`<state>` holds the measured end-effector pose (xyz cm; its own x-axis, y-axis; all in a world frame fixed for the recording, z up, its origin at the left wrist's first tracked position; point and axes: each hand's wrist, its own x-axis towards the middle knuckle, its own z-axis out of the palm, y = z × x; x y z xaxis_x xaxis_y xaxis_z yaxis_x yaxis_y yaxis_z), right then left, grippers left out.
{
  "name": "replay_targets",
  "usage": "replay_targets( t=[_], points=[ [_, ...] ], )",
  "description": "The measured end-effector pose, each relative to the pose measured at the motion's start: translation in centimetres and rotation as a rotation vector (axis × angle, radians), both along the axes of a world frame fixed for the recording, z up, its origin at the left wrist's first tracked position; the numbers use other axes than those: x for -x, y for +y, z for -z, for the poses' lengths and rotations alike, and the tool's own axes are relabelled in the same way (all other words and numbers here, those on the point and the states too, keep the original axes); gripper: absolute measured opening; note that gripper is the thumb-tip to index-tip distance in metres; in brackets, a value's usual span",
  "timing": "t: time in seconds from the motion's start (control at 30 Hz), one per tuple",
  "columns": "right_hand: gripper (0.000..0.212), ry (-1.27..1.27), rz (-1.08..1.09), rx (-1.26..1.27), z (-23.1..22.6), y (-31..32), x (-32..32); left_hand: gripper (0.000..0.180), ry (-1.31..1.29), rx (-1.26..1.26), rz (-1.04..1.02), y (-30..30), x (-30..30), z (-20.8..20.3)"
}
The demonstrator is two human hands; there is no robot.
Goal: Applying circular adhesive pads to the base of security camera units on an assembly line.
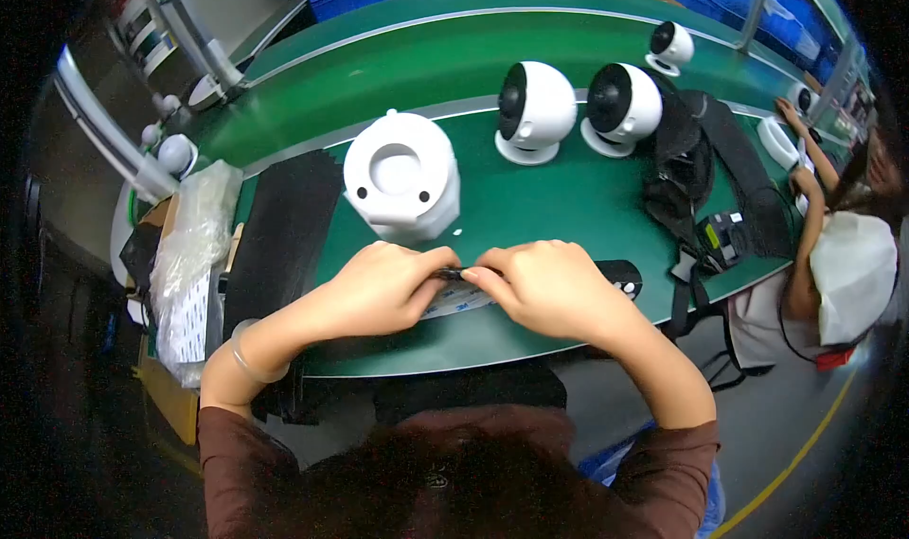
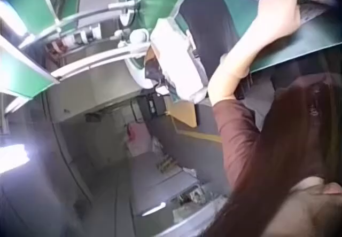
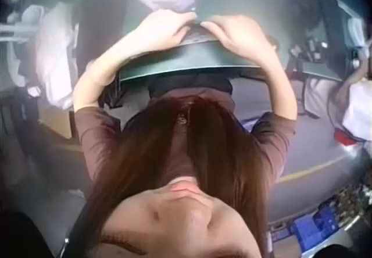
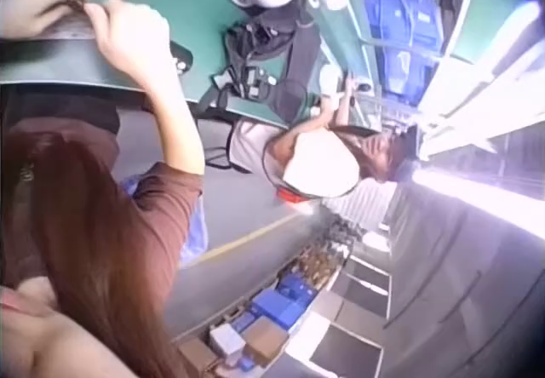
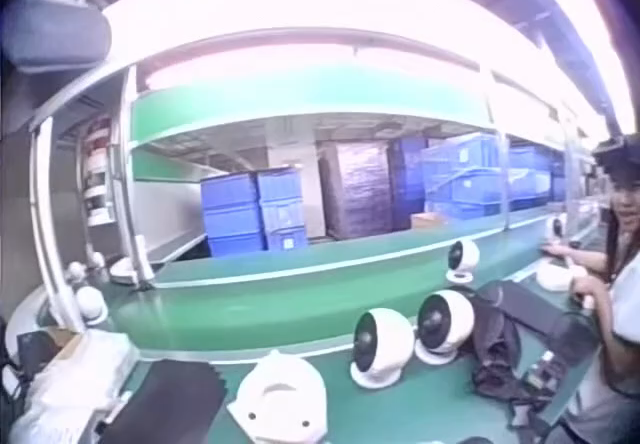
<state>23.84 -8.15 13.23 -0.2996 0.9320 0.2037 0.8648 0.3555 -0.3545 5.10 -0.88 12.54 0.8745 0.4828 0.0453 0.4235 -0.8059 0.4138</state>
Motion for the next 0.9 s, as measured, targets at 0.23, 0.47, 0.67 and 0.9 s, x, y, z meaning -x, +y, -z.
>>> replay_targets(
  t=[0.23,0.47,0.67,0.9],
  points=[
    [0.027,0.194,-0.031,0.253,1.3,0.6,-1.9,0.03,0.113,0.48,0.013,2.1,3.7,0.0],
    [0.021,0.138,-0.121,0.038,1.2,1.4,0.4,0.022,-0.041,0.342,-0.056,0.8,2.4,0.0],
    [0.011,0.405,-0.086,0.302,1.0,2.3,-0.9,0.026,0.058,0.35,0.02,1.7,4.7,-1.0],
    [0.014,0.51,-0.128,0.558,-0.3,3.7,-1.9,0.02,-0.073,0.545,-0.051,1.3,5.5,-0.6]
  ],
)
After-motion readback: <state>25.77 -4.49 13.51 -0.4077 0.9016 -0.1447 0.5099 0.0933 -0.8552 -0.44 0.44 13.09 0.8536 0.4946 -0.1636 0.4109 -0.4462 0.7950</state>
